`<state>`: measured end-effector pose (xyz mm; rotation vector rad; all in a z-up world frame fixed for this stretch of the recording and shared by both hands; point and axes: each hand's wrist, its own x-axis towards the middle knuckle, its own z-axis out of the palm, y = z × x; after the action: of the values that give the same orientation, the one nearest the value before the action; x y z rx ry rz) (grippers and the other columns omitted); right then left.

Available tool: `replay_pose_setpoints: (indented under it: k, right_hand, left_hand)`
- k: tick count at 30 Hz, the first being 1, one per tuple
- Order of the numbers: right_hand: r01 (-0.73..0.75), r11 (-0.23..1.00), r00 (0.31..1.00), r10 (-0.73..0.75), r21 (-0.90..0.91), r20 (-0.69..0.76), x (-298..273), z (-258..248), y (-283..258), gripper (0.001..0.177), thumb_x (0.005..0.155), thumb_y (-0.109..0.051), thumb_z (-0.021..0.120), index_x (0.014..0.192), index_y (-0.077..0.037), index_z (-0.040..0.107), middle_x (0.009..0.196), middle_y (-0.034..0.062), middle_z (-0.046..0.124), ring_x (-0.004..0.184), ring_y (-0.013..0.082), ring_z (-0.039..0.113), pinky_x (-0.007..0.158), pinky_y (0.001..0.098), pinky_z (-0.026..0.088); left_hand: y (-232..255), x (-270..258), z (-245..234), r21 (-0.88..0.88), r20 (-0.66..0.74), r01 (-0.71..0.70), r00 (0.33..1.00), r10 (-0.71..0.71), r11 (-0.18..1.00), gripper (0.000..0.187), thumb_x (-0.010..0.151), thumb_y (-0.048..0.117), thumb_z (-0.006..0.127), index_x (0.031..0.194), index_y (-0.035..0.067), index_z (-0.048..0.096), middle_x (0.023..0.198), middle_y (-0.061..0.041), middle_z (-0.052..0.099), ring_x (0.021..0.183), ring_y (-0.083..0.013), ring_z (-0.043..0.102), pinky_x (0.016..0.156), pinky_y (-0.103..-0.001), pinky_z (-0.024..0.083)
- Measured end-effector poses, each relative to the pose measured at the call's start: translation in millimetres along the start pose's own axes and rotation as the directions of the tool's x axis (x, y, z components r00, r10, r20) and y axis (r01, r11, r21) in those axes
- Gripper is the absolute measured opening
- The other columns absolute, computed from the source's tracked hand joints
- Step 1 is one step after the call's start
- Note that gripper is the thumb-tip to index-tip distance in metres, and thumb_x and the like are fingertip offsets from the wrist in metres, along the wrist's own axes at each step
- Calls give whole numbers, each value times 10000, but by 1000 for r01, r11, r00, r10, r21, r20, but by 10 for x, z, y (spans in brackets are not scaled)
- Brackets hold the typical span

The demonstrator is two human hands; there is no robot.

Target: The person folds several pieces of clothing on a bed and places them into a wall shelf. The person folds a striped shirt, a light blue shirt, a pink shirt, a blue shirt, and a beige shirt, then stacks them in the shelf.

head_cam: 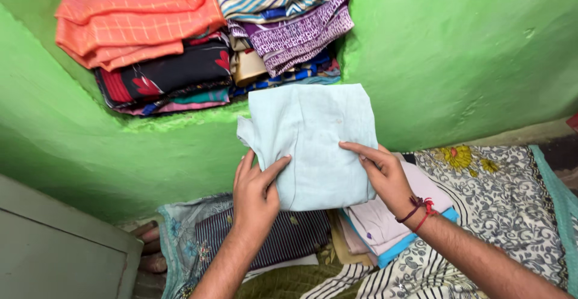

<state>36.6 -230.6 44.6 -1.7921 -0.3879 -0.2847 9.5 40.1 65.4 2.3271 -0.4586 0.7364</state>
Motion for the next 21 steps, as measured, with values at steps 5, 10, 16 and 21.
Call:
replay_pose_setpoints:
  k: [5, 10, 16, 21]
  right_hand:
    - [112, 994, 994, -112, -10, 16, 146, 39, -174, 422, 962, 82, 500, 1277, -81, 729, 1310, 110, 708, 1234, 207, 665, 1064, 307, 487]
    - [214, 976, 975, -211, -41, 68, 377, 52, -307, 432, 950, 97, 513, 1286, -79, 721, 1305, 114, 713, 1222, 218, 677, 1057, 311, 497]
    - [317, 947, 947, -314, -42, 71, 702, 85, -569, 460, 926, 122, 501, 1279, -77, 718, 1313, 114, 709, 1232, 219, 679, 1054, 308, 506]
    - [379, 924, 925, -377, -47, 53, 1006, 155, -827, 445, 937, 120, 508, 1278, -72, 720, 1298, 115, 715, 1212, 218, 684, 1043, 303, 500]
  left_hand:
    - [20, 136, -203, 75, -37, -54, 998, 57, 996, 625, 722, -108, 548, 1243, 170, 752, 970, -209, 686, 1319, -504, 491, 1185, -606, 277]
    - [28, 257, -468, 160, -20, -114, 993, 119, 980, 653, 711, -91, 564, 1282, 176, 736, 964, -198, 682, 1315, -477, 505, 1205, -615, 255]
    - [57, 520, -761, 216, -106, -207, 967, 234, 954, 606, 750, -69, 589, 1287, 176, 727, 1044, -181, 703, 1310, -446, 518, 1194, -615, 251]
    - [37, 773, -1032, 292, -146, -267, 937, 318, 918, 591, 765, -48, 608, 1296, 185, 724, 1052, -162, 709, 1327, -418, 519, 1191, -632, 236]
